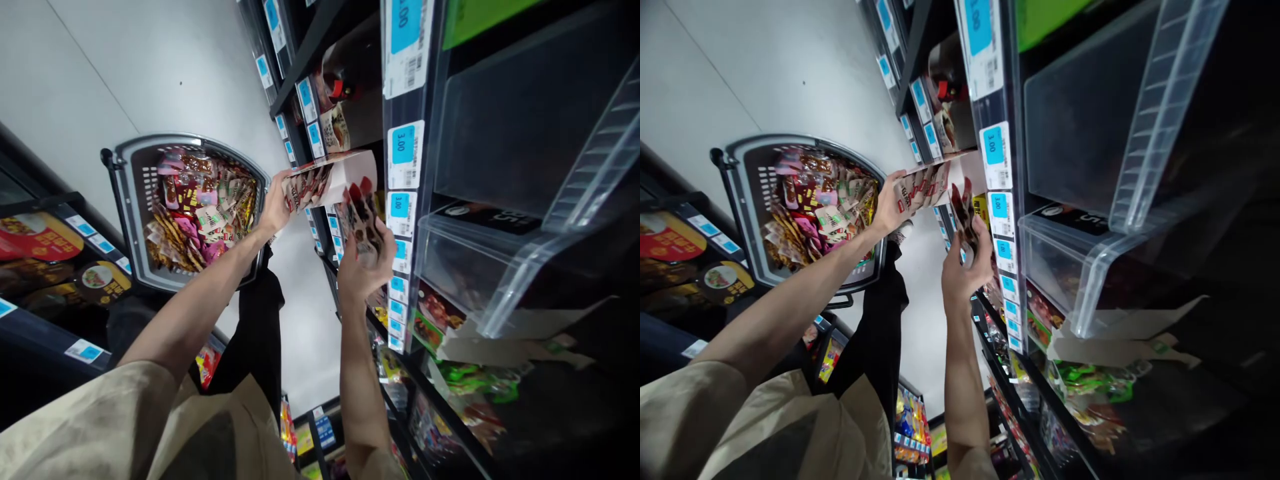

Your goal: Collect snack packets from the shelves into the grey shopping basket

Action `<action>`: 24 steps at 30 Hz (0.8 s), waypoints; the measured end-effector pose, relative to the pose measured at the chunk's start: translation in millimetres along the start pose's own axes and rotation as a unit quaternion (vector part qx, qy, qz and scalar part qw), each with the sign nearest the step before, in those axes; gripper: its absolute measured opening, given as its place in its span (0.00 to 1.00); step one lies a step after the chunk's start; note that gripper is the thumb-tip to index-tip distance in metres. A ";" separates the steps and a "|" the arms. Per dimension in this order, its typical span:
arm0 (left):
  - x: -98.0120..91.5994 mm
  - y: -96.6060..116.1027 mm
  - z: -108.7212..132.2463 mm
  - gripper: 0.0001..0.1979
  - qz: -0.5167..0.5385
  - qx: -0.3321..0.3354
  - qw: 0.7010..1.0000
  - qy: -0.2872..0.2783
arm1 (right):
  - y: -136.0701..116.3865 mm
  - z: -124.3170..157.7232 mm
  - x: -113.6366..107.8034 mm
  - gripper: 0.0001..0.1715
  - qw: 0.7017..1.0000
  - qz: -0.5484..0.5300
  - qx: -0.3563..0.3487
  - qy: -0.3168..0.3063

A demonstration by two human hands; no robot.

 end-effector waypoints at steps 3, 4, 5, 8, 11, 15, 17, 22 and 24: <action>2.6 2.1 -1.1 0.40 0.002 0.002 1.000 0.000 | 3.9 -19.9 34.2 0.21 0.996 0.061 0.016 -0.066; 4.1 2.7 -1.9 0.40 0.003 0.002 1.000 -0.001 | 7.4 -27.8 46.6 0.23 0.991 0.090 0.028 -0.094; 5.9 3.4 -2.8 0.40 0.004 0.003 1.000 -0.003 | 11.1 -36.0 58.8 0.24 0.984 0.121 0.041 -0.122; 11.1 6.2 -6.1 0.39 0.002 0.004 1.000 -0.011 | 17.8 -58.6 88.2 0.28 0.959 0.202 0.069 -0.186; 14.5 8.7 -8.8 0.40 0.000 -0.001 1.000 -0.011 | 17.1 -70.6 105.0 0.27 0.939 0.256 0.072 -0.216; 20.8 9.1 -9.2 0.38 0.010 -0.002 1.000 -0.021 | 24.6 -71.2 124.1 0.23 0.921 0.288 0.058 -0.254; 25.7 7.6 -9.6 0.37 0.016 -0.004 1.000 -0.027 | 38.9 -74.3 136.2 0.26 0.917 0.279 0.073 -0.276; 46.4 11.4 -23.0 0.37 0.017 -0.008 1.000 -0.021 | 80.2 -96.0 154.6 0.36 0.912 0.238 0.154 -0.296; 59.0 16.5 -33.0 0.36 0.015 -0.004 1.000 -0.026 | 86.7 -102.6 152.4 0.37 0.917 0.225 0.156 -0.291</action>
Point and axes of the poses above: each hand's wrist, its own z-axis away from the middle knuckle, its own x-axis out of the palm, y = z × x, the point moved 8 cm from there along -z, towards the middle knuckle, and after that the axes turned 4 degrees about -z, right-handed, at the moved point
